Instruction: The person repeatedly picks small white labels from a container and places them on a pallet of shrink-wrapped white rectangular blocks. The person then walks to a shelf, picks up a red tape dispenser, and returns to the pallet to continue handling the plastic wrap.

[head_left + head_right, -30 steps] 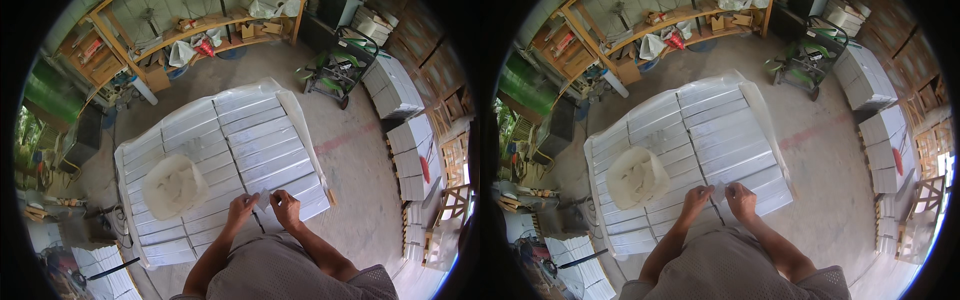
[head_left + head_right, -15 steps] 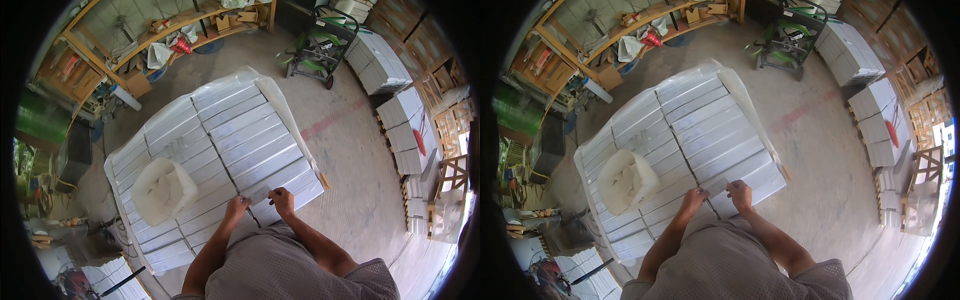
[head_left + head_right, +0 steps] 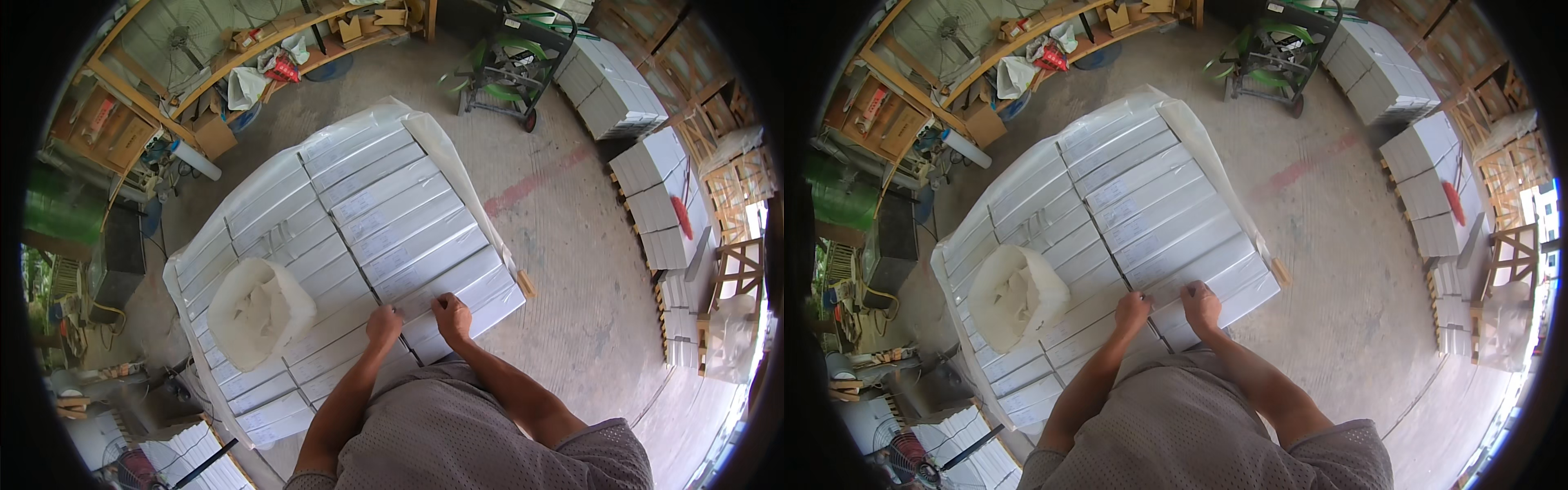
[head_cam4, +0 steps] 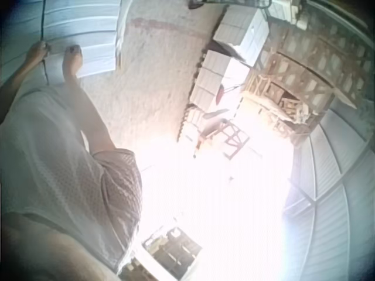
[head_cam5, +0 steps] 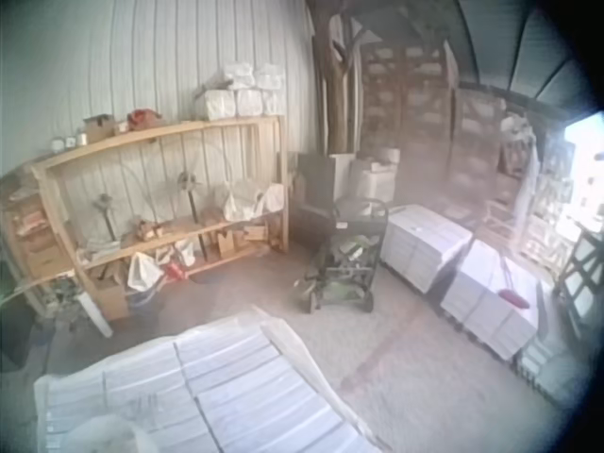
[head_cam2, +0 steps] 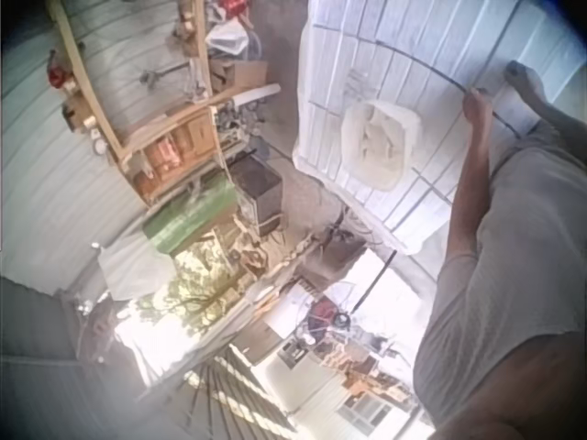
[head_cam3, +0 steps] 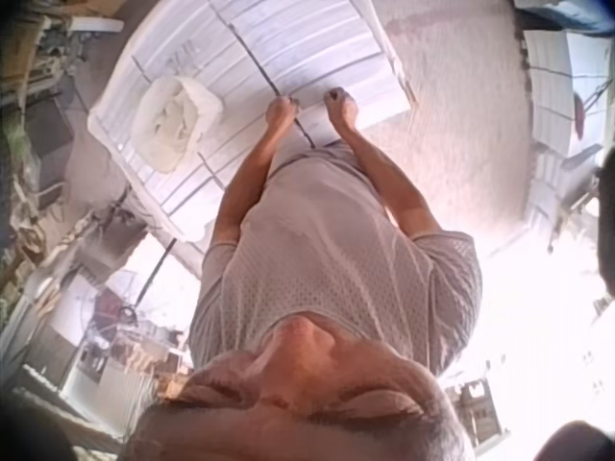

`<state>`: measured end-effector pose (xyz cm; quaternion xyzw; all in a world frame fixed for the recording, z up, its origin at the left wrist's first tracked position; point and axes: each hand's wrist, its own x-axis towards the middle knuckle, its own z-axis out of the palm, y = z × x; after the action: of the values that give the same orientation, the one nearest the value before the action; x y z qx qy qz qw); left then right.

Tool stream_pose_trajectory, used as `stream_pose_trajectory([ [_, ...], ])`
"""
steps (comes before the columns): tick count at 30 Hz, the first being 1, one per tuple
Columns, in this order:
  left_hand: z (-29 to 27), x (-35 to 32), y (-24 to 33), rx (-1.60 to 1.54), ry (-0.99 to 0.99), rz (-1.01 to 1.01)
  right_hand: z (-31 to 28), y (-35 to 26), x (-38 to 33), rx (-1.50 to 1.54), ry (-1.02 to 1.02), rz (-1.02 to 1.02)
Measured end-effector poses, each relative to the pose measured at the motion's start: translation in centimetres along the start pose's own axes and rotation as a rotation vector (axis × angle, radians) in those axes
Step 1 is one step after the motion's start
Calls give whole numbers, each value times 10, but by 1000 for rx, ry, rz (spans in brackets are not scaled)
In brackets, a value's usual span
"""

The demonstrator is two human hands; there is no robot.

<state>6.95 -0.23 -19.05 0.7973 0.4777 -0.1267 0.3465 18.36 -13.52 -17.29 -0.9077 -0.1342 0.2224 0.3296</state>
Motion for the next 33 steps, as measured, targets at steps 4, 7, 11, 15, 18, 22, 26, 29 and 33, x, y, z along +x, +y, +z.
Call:
stream_pose_trajectory([
  [4, -4, -7, 12, 96, 36, 8, 1, 0, -1, -34, 0, 0],
  [7, -2, -13, 19, 208, 103, 50, 4, 1, -1, -67, 19, -22],
  [11, 6, -14, 16, 262, 138, 84, 4, 0, -2, -87, 9, -59],
  [15, 1, -18, 20, 310, 96, 107, 0, -3, -3, -123, -5, -46],
  [18, 0, -20, 20, 316, 73, 103, -5, -8, -2, -176, 46, 6],
  [22, -14, -19, 9, 257, 50, 16, -15, -8, 2, -157, 12, 21],
  [26, -27, -23, 8, 137, -11, -87, -13, 1, 8, 45, -63, 13],
  [29, -24, -21, 1, 62, 2, -150, -16, -24, 11, 486, -371, 136],
  [33, -21, -12, -7, -30, 6, -144, 15, -25, 22, 901, -778, 308],
])
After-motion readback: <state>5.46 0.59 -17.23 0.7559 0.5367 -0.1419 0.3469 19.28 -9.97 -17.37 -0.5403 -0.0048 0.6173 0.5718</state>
